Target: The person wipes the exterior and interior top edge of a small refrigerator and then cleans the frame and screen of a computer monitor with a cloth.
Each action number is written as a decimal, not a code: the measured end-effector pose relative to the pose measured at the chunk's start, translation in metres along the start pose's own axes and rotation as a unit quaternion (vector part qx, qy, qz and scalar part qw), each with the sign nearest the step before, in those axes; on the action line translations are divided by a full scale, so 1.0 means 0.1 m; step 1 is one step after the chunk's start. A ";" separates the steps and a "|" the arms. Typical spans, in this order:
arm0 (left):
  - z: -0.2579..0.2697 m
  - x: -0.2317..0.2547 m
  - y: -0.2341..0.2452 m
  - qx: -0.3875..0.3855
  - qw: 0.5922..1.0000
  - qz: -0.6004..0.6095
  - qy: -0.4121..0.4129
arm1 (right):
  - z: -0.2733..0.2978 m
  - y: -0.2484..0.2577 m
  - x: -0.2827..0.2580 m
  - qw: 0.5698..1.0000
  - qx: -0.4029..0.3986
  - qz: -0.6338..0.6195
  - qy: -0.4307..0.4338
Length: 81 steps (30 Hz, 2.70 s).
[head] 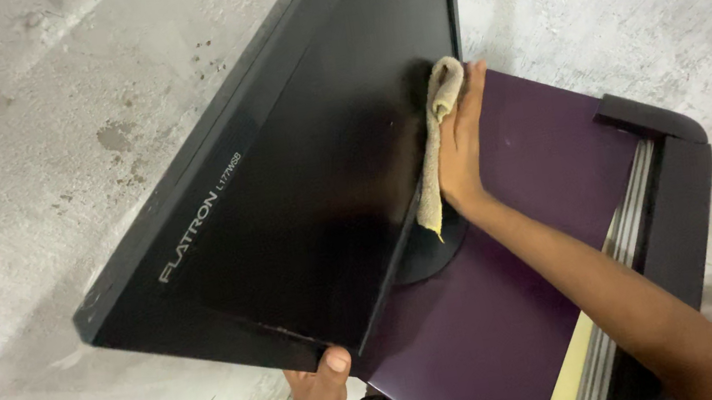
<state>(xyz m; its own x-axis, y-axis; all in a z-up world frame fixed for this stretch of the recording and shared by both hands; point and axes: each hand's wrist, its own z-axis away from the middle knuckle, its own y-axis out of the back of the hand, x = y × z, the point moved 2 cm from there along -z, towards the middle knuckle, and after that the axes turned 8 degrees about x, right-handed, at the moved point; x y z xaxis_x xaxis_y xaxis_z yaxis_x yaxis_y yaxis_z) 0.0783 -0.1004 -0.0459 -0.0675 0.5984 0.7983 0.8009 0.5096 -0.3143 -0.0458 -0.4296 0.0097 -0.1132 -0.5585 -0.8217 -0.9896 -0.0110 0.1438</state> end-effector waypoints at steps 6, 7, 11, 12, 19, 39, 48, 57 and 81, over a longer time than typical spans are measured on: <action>-0.10 0.08 -0.10 0.005 0.999 0.036 0.024 | 0.26 0.03 -0.37 0.998 -0.021 0.007 0.055; -0.13 0.11 -0.11 0.017 0.999 0.028 0.025 | 0.31 0.05 -0.46 0.995 -0.026 0.005 0.092; -0.23 0.21 -0.13 -0.016 0.999 0.041 0.029 | 0.53 0.04 -0.78 0.988 -0.047 0.020 0.148; -0.24 0.24 -0.14 -0.008 0.998 0.038 0.045 | 0.59 0.06 -0.84 0.984 -0.060 0.010 0.165; -0.52 0.28 -0.09 0.006 1.000 0.024 0.014 | 0.82 0.08 -1.05 0.960 -0.103 0.012 0.260; -1.39 -0.24 0.61 -0.003 0.985 0.146 0.092 | 0.83 -0.40 -1.33 0.789 -0.078 0.156 0.589; -1.66 -0.17 0.56 -0.033 0.976 0.177 0.122 | 0.78 -0.55 -1.50 0.759 -0.098 0.203 0.611; -1.83 -0.87 1.01 -0.034 0.956 0.229 0.180 | 0.70 -0.60 -0.96 0.795 -0.177 0.147 0.561; -1.97 -0.81 0.81 -0.115 0.943 0.263 0.171 | -0.94 0.90 -0.90 0.837 0.178 0.420 0.301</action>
<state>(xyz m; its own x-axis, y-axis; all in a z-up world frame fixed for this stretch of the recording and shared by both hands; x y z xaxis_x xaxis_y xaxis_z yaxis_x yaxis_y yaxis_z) 0.2660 -0.2289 -0.0352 0.5395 0.4770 0.6939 0.7800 0.0273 -0.6252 -0.1165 -0.4581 0.1483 -0.8230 -0.5636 -0.0704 -0.5598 0.7838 0.2689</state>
